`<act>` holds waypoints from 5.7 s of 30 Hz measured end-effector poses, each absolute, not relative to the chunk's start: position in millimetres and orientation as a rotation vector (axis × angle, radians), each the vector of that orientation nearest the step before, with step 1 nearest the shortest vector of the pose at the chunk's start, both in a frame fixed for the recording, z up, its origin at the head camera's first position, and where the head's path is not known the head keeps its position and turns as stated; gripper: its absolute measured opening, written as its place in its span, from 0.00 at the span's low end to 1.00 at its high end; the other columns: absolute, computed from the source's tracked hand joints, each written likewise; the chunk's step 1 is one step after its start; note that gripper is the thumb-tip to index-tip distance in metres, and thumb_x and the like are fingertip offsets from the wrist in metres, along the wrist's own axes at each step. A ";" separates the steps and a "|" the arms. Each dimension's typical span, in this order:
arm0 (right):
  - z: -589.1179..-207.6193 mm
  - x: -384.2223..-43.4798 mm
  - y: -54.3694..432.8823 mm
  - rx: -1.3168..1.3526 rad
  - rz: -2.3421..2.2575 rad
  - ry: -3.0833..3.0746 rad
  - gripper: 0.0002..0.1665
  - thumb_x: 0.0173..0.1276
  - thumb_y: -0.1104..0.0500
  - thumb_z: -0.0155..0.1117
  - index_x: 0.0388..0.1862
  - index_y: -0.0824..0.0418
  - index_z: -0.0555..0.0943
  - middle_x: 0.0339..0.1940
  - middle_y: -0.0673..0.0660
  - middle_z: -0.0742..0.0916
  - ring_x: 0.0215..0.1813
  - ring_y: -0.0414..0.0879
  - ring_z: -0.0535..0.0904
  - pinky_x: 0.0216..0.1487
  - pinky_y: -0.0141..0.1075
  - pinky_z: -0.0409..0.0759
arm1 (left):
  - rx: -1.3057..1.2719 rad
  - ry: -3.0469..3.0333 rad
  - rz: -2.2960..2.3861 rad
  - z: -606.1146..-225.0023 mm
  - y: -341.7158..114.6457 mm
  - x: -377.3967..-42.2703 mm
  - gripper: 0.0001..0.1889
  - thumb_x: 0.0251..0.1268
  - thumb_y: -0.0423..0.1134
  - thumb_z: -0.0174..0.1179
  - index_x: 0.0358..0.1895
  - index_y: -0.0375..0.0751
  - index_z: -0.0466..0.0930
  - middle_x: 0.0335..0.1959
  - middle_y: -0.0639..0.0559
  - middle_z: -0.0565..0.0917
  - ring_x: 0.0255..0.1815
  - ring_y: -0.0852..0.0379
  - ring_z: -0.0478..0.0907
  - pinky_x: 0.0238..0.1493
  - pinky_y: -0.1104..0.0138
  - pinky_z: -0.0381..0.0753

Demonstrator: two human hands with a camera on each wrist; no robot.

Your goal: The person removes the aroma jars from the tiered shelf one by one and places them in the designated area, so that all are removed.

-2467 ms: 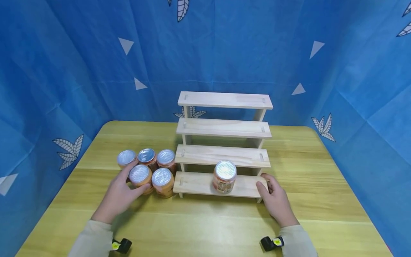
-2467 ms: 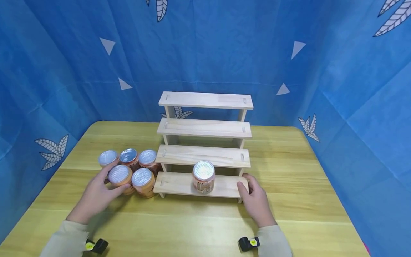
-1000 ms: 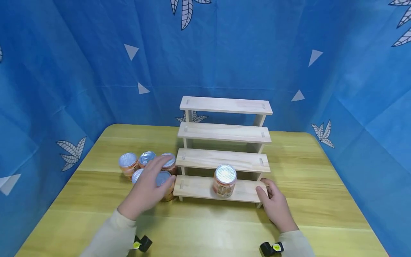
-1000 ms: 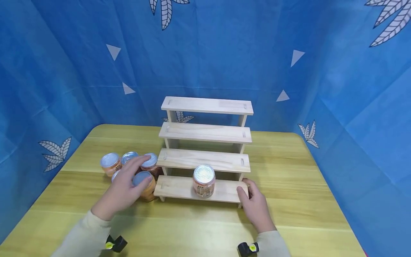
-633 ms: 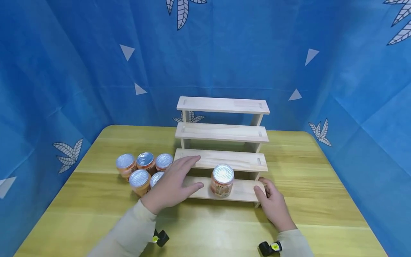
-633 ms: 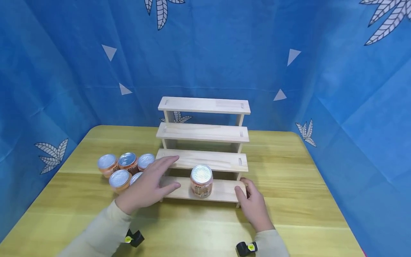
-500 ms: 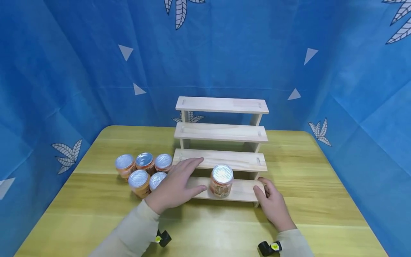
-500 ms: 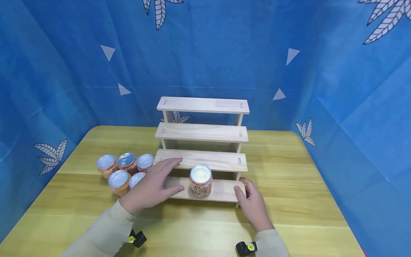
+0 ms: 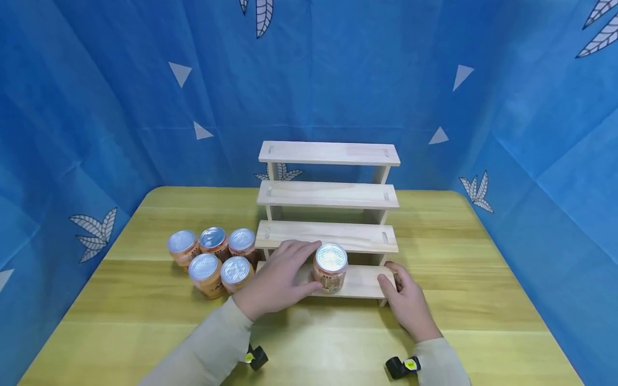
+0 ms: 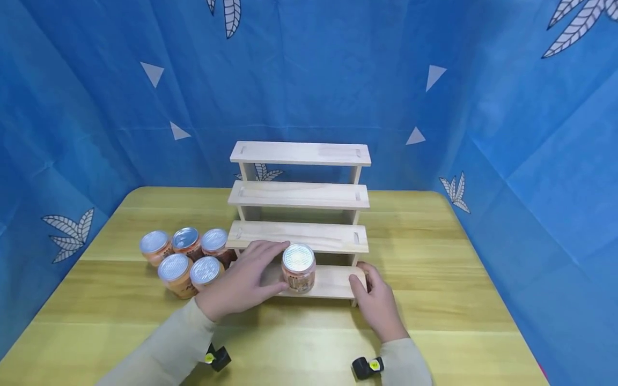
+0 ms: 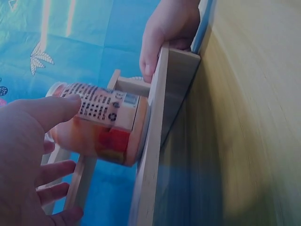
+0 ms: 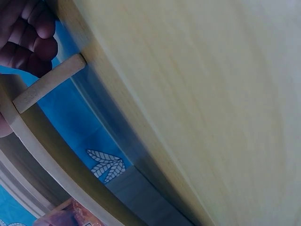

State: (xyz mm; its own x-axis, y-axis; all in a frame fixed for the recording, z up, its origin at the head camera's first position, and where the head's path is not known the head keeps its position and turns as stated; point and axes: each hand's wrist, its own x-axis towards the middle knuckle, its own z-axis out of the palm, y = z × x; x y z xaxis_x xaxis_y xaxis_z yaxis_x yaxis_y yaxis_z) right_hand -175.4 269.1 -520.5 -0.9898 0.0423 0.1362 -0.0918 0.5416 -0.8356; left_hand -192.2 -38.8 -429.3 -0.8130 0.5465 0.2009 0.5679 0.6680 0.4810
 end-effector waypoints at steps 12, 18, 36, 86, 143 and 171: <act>-514.9 -179.0 265.5 0.042 1.449 -2.641 0.24 0.77 0.46 0.59 0.65 0.58 0.76 0.21 0.50 0.66 0.19 0.39 0.60 0.22 0.35 0.64 | -0.961 -2.792 -0.976 -428.3 -21.7 -198.7 0.46 0.61 0.56 0.71 0.79 0.48 0.59 0.66 0.53 0.76 0.69 0.54 0.66 0.69 0.53 0.70; -516.1 -178.8 264.5 0.037 1.431 -2.646 0.24 0.78 0.46 0.59 0.64 0.57 0.76 0.21 0.50 0.66 0.20 0.40 0.60 0.22 0.35 0.64 | -0.920 -2.807 -0.997 -429.4 -14.0 -198.7 0.47 0.59 0.58 0.71 0.79 0.50 0.60 0.65 0.54 0.77 0.68 0.56 0.67 0.66 0.54 0.73; -517.7 -176.7 267.1 0.030 1.438 -2.658 0.24 0.78 0.46 0.58 0.65 0.57 0.75 0.21 0.50 0.67 0.20 0.40 0.61 0.22 0.34 0.64 | -0.739 -2.721 -1.202 -429.7 -40.0 -187.3 0.45 0.52 0.58 0.76 0.74 0.55 0.68 0.63 0.57 0.77 0.62 0.60 0.73 0.58 0.54 0.78; -517.9 -174.6 269.8 0.032 1.459 -2.685 0.26 0.79 0.44 0.56 0.67 0.56 0.74 0.21 0.51 0.68 0.18 0.40 0.63 0.21 0.35 0.66 | 0.161 -2.551 -1.121 -413.1 -240.8 -149.5 0.43 0.63 0.49 0.71 0.78 0.42 0.59 0.62 0.38 0.74 0.51 0.46 0.74 0.39 0.76 0.73; -516.4 -176.5 267.9 0.044 1.428 -2.627 0.21 0.78 0.50 0.58 0.63 0.60 0.76 0.21 0.49 0.64 0.19 0.38 0.59 0.21 0.35 0.64 | 0.050 -2.597 -1.277 -485.5 -249.5 -160.1 0.39 0.74 0.41 0.59 0.79 0.32 0.49 0.67 0.25 0.62 0.65 0.31 0.64 0.62 0.67 0.68; -516.1 -178.4 260.5 0.056 1.438 -2.635 0.22 0.78 0.50 0.58 0.64 0.59 0.76 0.22 0.49 0.63 0.19 0.38 0.58 0.21 0.35 0.63 | -0.833 -2.340 -0.903 -472.2 -132.3 -153.6 0.14 0.63 0.36 0.64 0.51 0.39 0.84 0.53 0.49 0.84 0.56 0.50 0.79 0.65 0.62 0.70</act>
